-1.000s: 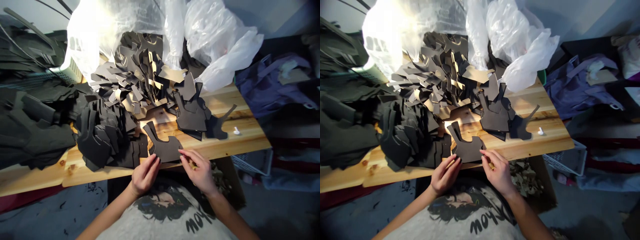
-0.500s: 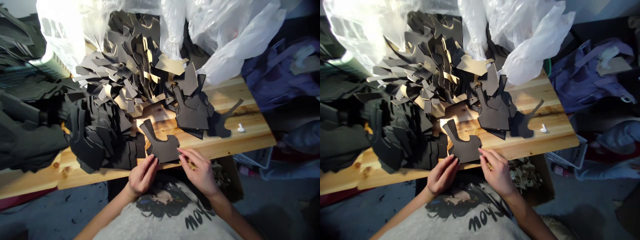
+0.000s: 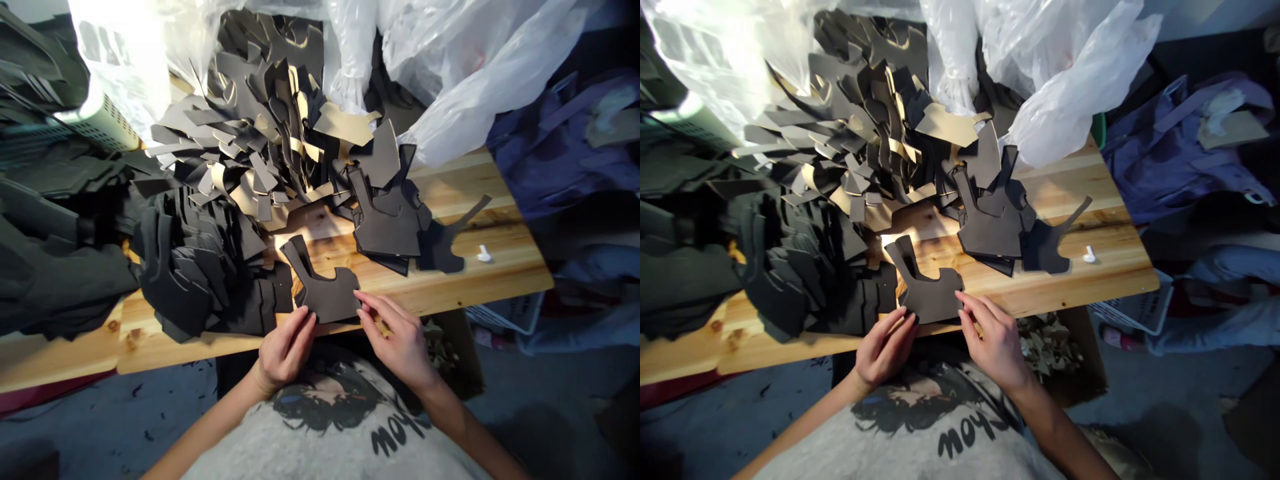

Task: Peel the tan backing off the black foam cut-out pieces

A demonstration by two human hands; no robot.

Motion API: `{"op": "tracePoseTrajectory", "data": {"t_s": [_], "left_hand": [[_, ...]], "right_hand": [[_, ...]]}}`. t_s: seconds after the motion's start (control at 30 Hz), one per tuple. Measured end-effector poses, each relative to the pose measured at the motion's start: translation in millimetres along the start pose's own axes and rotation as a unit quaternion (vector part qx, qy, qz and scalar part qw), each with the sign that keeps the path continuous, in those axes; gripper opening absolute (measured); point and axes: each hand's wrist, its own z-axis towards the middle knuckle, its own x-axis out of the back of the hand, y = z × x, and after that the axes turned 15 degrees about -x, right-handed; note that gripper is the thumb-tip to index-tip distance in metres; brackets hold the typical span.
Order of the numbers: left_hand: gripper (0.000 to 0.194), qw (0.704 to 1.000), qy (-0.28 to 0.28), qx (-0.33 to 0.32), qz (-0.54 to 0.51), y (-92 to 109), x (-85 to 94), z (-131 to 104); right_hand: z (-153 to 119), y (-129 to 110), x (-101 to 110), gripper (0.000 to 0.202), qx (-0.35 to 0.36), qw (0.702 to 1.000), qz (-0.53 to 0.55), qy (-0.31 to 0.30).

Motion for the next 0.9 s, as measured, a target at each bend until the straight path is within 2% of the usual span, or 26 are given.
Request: {"op": "tracePoseTrajectory", "data": {"t_s": [0.07,0.13,0.33,0.5,0.57,0.7,0.9], "left_hand": [[0.054,0.995,-0.025,-0.036,0.084,1.5,1.2,4.5],[0.058,0.991,-0.041,-0.055,0.118,3.1,2.3,8.3],[0.064,0.988,-0.062,-0.063,0.125,8.8,5.4,18.3],[0.067,0.989,-0.08,-0.063,0.11,12.1,8.6,29.4],[0.066,0.99,-0.08,-0.058,0.099,12.1,8.7,30.0],[0.064,0.992,-0.069,-0.056,0.095,9.9,7.9,25.3],[0.068,0.982,-0.059,-0.105,0.149,9.6,8.3,26.2]], "right_hand": [[-1.9,-2.1,0.2,0.035,0.008,1.0,-0.007,0.007],[-4.0,-4.0,1.1,0.038,0.02,0.999,-0.029,0.009],[-8.9,-11.4,8.9,0.045,0.102,0.983,-0.148,-0.047],[-10.4,-21.6,10.7,0.034,0.211,0.961,-0.172,-0.054],[-11.5,-22.5,7.8,0.031,0.191,0.971,-0.142,-0.039],[-13.3,-17.3,1.1,0.027,0.103,0.991,-0.085,-0.016],[-15.1,-7.7,-3.6,0.031,0.093,0.993,-0.074,-0.006]]}}
